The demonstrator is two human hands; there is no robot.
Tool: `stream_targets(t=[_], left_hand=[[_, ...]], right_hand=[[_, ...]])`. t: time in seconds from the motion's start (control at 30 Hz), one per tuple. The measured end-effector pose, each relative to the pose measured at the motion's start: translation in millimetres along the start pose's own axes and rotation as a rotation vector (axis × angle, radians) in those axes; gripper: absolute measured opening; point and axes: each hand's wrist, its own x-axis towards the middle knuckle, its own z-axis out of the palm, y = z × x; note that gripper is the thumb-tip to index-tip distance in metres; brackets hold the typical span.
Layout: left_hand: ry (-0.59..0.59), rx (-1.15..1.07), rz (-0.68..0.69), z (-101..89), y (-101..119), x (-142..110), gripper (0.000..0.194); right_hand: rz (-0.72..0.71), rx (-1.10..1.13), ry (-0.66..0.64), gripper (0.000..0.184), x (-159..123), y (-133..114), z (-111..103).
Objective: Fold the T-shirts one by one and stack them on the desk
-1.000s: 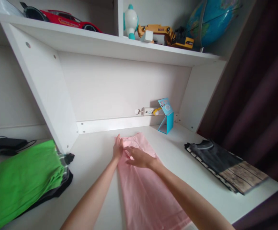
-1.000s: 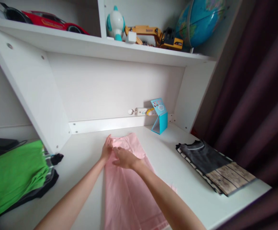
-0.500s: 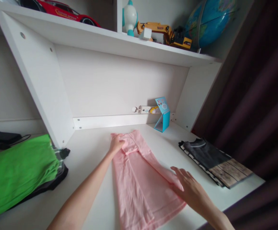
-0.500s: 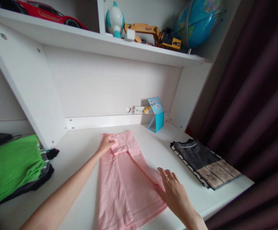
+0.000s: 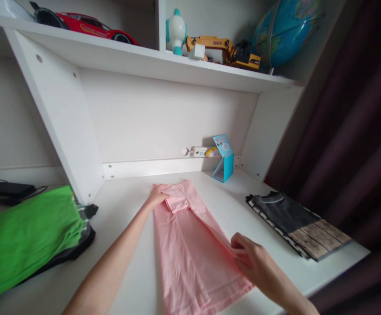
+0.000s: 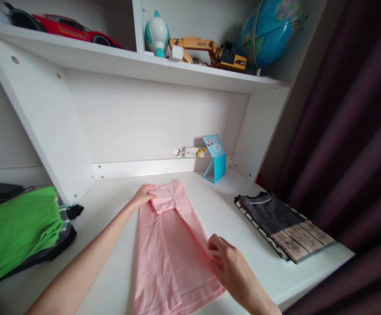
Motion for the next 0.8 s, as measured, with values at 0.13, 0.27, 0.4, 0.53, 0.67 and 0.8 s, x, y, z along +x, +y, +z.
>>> stream_targets(t=[0.13, 0.27, 0.4, 0.53, 0.67, 0.8], left_hand=[[-0.048, 0.088, -0.006, -5.1, 3, -2, 0.042], [-0.005, 0.219, -0.022, -10.6, 13, -8, 0.036], [0.04, 0.369, 0.127, 1.7, 28, -18, 0.032], [-0.118, 0.535, 0.266, 27.5, 28, -26, 0.046], [-0.262, 0.625, 0.141, 35.6, 21, -29, 0.063], [-0.275, 0.651, 0.1, 27.2, 22, -27, 0.087]], right_hand=[[-0.073, 0.083, -0.31, 0.034, -19, -27, -18], [-0.154, 0.198, -0.249, 0.024, -7, -25, -20], [-0.236, 0.0, 0.005, 0.042, 21, -4, 15], [-0.273, -0.131, -0.191, 0.05, 30, 6, 44], [-0.218, -0.187, -0.258, 0.053, 23, 4, 44], [-0.195, -0.227, -0.257, 0.053, 19, 2, 45]])
